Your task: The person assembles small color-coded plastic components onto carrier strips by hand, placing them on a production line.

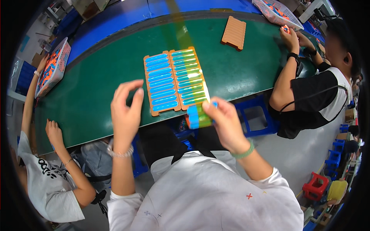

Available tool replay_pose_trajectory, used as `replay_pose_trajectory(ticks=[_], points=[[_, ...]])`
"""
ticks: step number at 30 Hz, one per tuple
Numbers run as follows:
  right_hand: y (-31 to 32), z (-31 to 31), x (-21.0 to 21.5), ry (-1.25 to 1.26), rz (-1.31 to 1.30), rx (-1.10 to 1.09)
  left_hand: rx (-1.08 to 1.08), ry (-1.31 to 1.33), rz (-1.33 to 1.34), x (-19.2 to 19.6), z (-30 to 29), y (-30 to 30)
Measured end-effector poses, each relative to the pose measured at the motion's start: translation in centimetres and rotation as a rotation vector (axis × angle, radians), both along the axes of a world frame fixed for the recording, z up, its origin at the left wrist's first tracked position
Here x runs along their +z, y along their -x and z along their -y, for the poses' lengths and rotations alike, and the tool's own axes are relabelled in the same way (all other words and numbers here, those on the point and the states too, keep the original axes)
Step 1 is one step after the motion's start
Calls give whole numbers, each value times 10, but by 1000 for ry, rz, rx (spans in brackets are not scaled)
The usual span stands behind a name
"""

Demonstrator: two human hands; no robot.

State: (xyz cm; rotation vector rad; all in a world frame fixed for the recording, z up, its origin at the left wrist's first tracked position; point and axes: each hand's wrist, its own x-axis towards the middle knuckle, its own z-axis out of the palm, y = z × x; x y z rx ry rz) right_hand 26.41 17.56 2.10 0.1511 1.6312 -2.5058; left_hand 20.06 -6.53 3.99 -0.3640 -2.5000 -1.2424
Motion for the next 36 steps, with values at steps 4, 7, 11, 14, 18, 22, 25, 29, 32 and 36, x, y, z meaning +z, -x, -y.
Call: replay_pose_trajectory(ticks=[4,7,11,14,18,22,25,29,32,36], points=[[-31,8,-18,7,100,49,-152,-157,200,18,-14,93],[-32,8,-29,-16,105,15,-167,-162,338,25,-34,154],[-30,11,-22,-55,159,6,-281,-147,559,15,-48,207],[-32,8,-19,-73,230,-11,-349,-122,552,4,-55,219],[-31,9,-21,-67,226,-47,-421,-127,477,5,-57,224],[-27,18,-16,-18,162,-130,-414,-176,396,7,-61,224],[-24,21,-12,-114,24,-138,-416,-203,333,8,-62,220],[-3,6,-4,-402,-48,64,-458,-261,334,8,-54,224],[9,3,1,-554,-13,236,-454,-266,334,6,-49,227],[10,1,1,-601,0,215,-450,-248,294,6,-50,226]])
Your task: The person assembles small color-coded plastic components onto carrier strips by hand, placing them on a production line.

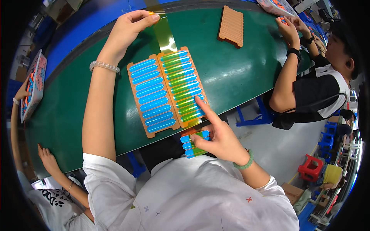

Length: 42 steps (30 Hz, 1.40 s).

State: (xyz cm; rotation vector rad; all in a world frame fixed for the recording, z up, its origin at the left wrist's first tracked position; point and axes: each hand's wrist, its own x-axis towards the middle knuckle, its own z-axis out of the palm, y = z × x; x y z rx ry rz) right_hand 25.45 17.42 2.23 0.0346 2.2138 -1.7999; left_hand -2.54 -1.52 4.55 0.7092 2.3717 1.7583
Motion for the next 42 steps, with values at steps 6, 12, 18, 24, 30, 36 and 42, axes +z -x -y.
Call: replay_pose_trajectory(ticks=[6,12,18,24,30,36,42], points=[[-2,2,-3,32,-8,-66,-15,-73,10,-8,-9,-2],[-4,5,-8,99,-68,-127,-228,-37,-4,-10,-11,-5],[0,7,-15,103,-71,-43,-229,-31,11,-9,-8,-3],[4,9,-12,41,-36,-32,-237,-17,-9,-11,-6,-2],[3,10,-15,109,-53,-22,-246,29,-10,-10,-5,-8],[-2,24,-9,316,-50,-166,-232,66,-55,-13,-9,-12],[-6,9,-24,291,-150,-326,-43,219,-295,-23,-17,-7]])
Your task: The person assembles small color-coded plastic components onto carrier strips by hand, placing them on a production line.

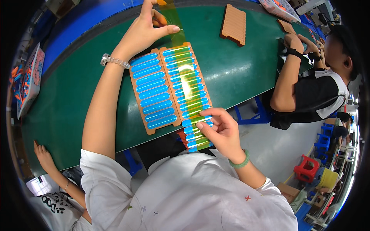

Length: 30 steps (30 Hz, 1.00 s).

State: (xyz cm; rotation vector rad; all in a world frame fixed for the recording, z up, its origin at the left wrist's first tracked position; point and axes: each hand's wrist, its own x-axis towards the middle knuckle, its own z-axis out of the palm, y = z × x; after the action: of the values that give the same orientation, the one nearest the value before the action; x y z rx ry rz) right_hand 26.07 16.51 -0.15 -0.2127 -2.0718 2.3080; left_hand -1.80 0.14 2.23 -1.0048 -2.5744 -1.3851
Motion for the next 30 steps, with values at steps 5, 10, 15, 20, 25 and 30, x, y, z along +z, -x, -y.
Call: replay_pose_trajectory(ticks=[5,10,15,20,25,30], points=[[2,-5,1,-158,-1,64,8,-31,-1,-7,6,4],[1,-10,2,-167,36,89,-61,-66,84,-10,8,4],[3,-10,9,-146,70,111,-46,-81,58,-13,8,6],[3,-14,7,-164,38,139,-45,-65,89,-11,7,5],[5,-14,7,-184,39,152,-57,-85,69,-13,8,6],[6,-13,8,-183,54,132,-45,-74,92,-11,8,5]])
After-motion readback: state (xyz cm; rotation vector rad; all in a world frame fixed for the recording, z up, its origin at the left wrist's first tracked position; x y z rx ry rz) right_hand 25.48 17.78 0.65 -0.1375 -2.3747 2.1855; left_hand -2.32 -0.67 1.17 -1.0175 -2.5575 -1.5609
